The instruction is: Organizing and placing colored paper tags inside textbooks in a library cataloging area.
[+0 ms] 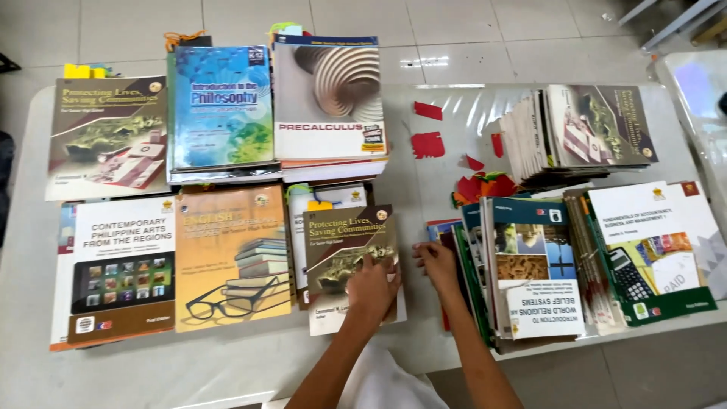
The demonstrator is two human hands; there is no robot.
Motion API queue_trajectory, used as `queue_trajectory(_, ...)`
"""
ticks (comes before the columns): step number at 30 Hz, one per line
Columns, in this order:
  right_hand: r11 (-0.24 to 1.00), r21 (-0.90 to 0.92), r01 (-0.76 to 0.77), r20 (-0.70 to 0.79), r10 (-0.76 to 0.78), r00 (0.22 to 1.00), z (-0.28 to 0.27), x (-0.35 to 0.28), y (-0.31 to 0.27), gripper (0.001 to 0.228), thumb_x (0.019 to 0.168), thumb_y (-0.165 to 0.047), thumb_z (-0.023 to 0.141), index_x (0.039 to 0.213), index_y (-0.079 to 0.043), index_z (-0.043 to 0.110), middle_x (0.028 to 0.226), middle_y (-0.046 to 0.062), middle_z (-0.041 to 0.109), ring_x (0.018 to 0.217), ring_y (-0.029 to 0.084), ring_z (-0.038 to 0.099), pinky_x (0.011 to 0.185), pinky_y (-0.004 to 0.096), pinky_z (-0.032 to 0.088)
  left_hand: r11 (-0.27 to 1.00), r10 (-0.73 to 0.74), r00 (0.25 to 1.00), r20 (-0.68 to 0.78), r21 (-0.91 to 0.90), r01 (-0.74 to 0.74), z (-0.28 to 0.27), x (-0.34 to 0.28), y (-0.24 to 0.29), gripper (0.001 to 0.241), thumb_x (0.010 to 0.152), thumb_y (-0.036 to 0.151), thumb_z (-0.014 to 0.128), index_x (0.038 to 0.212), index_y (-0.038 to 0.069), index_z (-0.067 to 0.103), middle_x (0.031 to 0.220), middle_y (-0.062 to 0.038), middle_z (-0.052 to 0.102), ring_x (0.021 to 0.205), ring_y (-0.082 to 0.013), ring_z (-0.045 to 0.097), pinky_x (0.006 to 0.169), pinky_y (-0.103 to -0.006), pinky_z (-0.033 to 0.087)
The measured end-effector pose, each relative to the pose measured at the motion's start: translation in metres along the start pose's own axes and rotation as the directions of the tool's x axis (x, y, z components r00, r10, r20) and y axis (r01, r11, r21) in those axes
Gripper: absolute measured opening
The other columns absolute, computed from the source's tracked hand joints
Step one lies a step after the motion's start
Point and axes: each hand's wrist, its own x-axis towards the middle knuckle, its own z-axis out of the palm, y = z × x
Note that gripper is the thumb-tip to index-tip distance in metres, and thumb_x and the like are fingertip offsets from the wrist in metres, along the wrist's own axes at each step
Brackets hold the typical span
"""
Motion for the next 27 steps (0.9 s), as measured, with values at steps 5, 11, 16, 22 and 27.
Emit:
queue_trajectory(5, 0.999, -0.037, 0.004, 0.051, -0.003, 0.999, 0.010, 0.001, 0.003, 0.019, 0.098, -0.018, 0.062, 0.103, -0.006, 0.075, 0.085, 0.003, 0.073, 0.064, 0.011, 0.062, 0.051, 0.026, 0.046, 0.999, -0.030, 0.996, -0.085, 0.006, 0.031, 0.024, 0.008, -0.004, 0.029, 0.097, 0.041, 0.062, 0.119, 0.024, 0.070, 0.116, -0.018, 0.063, 0.096, -0.0370, 0.070, 0.069, -0.0461, 0.062)
queue_trajectory(11, 0.899, -0.222, 0.378, -0.002, -0.388, 0.922, 0.057, 0.000, -0.056, 0.012, 0.092, -0.015, 0.073, 0.098, -0.005, 0.076, 0.088, 0.007, 0.076, 0.076, 0.015, 0.071, 0.069, 0.028, 0.056, 0.938, -0.270, 0.960, -0.080, -0.246, 0.243, 0.007, 0.037, -0.081, 0.020, 0.095, 0.026, 0.066, 0.110, 0.026, 0.080, 0.099, -0.009, 0.077, 0.079, -0.0221, 0.076, 0.073, -0.0389, 0.062)
queue_trajectory(16, 0.775, -0.341, 0.532, 0.113, -0.528, 0.842, 0.117, 0.004, -0.112, 0.018, 0.093, -0.023, 0.075, 0.102, -0.009, 0.081, 0.095, 0.010, 0.076, 0.081, 0.018, 0.073, 0.076, 0.032, 0.060, 0.748, -0.432, 0.896, -0.098, -0.594, 0.296, -0.081, 0.077, -0.111, 0.029, 0.100, 0.023, 0.063, 0.123, 0.006, 0.069, 0.092, -0.013, 0.079, 0.063, -0.0218, 0.076, 0.054, -0.0351, 0.061)
queue_trajectory(22, 0.771, -0.464, 0.437, 0.103, -0.443, 0.890, 0.171, 0.013, -0.124, 0.021, 0.092, -0.024, 0.071, 0.106, -0.013, 0.083, 0.090, 0.010, 0.076, 0.074, 0.025, 0.073, 0.069, 0.039, 0.057, 0.766, -0.381, 0.919, -0.102, -0.592, 0.252, -0.071, 0.135, -0.162, 0.025, 0.094, 0.006, 0.060, 0.113, -0.007, 0.069, 0.082, -0.024, 0.075, 0.062, -0.0281, 0.077, 0.055, -0.0363, 0.063)
queue_trajectory(27, 0.803, -0.510, 0.309, 0.177, -0.254, 0.951, 0.188, 0.016, -0.134, 0.020, 0.095, -0.022, 0.069, 0.110, -0.015, 0.080, 0.084, 0.011, 0.072, 0.054, 0.019, 0.061, 0.051, 0.036, 0.050, 0.861, -0.372, 0.915, -0.155, -0.428, 0.277, -0.064, 0.138, -0.170, 0.016, 0.080, 0.004, 0.067, 0.087, -0.007, 0.077, 0.076, -0.028, 0.073, 0.074, -0.0361, 0.076, 0.073, -0.0416, 0.061)
